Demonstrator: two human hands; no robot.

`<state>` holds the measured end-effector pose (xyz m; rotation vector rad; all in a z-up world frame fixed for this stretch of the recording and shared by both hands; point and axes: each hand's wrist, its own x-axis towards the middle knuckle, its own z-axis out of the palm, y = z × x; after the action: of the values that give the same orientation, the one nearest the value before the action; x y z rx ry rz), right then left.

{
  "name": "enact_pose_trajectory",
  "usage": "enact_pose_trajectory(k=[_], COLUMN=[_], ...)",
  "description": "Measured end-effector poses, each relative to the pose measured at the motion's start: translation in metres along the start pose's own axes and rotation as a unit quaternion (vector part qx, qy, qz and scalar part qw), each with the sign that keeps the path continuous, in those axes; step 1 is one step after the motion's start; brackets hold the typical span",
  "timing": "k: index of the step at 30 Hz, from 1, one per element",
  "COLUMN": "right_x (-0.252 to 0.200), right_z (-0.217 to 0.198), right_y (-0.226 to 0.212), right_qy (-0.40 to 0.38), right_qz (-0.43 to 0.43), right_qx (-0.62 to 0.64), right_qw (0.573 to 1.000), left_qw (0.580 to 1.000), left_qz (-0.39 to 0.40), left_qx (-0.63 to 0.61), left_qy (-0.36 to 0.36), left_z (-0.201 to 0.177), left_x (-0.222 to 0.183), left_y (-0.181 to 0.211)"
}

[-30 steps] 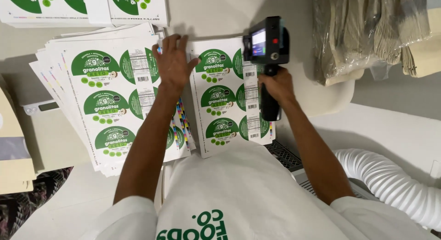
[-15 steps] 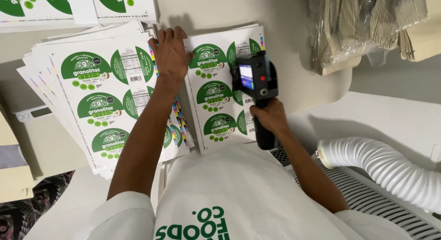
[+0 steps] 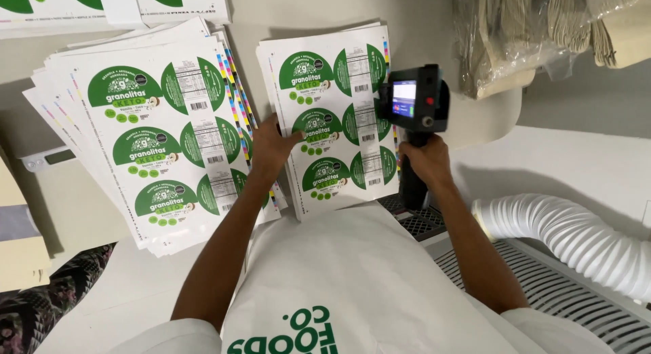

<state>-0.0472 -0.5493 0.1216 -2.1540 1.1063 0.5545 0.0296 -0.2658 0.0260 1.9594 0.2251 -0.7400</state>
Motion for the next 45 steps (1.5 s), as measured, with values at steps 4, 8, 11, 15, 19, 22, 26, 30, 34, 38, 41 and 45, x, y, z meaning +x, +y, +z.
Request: enact_pose_trajectory(k=[4, 8, 11, 15, 19, 22, 26, 30, 34, 38, 41, 45], right_x=[-0.032, -0.058, -0.075, -0.083, -0.081, -0.072, -0.067, -0.074, -0.074, -0.082, -0.088, -0.085], right_z=[-0.003, 0.015, 0.029, 0.043, 0.045, 0.042, 0.026, 0.014, 0.018, 0.031, 0.04, 0.053], right_y=[0.011, 0.026, 0.031, 0.037, 0.042, 0.058, 0.075, 0.076, 0.069, 0.051, 0.038, 0.04], right_qy=[0.0, -0.028, -0.049, -0.086, -0.099, -0.07, -0.006, 0.035, 0.005, -0.048, -0.092, -0.104], right_qz=[0.014, 0.027, 0.012, -0.011, -0.029, -0.024, -0.001, 0.016, 0.003, 0.007, 0.012, 0.012], right_qx=[-0.029, -0.032, 0.003, 0.023, 0.026, 0.018, -0.002, 0.029, 0.036, -0.003, -0.038, -0.056], right_qw=[0.999, 0.999, 0.999, 0.996, 0.994, 0.997, 1.0, 0.999, 0.999, 0.999, 0.995, 0.993], left_qw=[1.0, 0.999, 0.998, 0.995, 0.994, 0.989, 0.983, 0.963, 0.95, 0.899, 0.872, 0.738], left_qz=[0.013, 0.033, 0.039, 0.061, 0.079, 0.109, 0.139, 0.194, 0.031, 0.015, 0.017, 0.014], left_qx=[0.009, 0.018, 0.019, 0.035, 0.04, 0.048, 0.011, -0.003, 0.113, 0.208, 0.283, 0.434], left_qy=[0.021, 0.038, 0.04, 0.072, 0.061, 0.091, 0.116, 0.187, 0.289, 0.385, 0.399, 0.517], left_z=[-0.003, -0.002, 0.004, 0.008, 0.013, 0.015, 0.019, 0.006, -0.058, -0.148, -0.193, -0.204], left_x=[-0.01, -0.016, -0.013, -0.01, -0.003, -0.004, -0.02, -0.051, -0.045, -0.033, -0.032, -0.017], left_y=[0.011, 0.015, 0.006, -0.002, -0.016, -0.015, -0.015, -0.001, -0.05, -0.125, -0.162, -0.173])
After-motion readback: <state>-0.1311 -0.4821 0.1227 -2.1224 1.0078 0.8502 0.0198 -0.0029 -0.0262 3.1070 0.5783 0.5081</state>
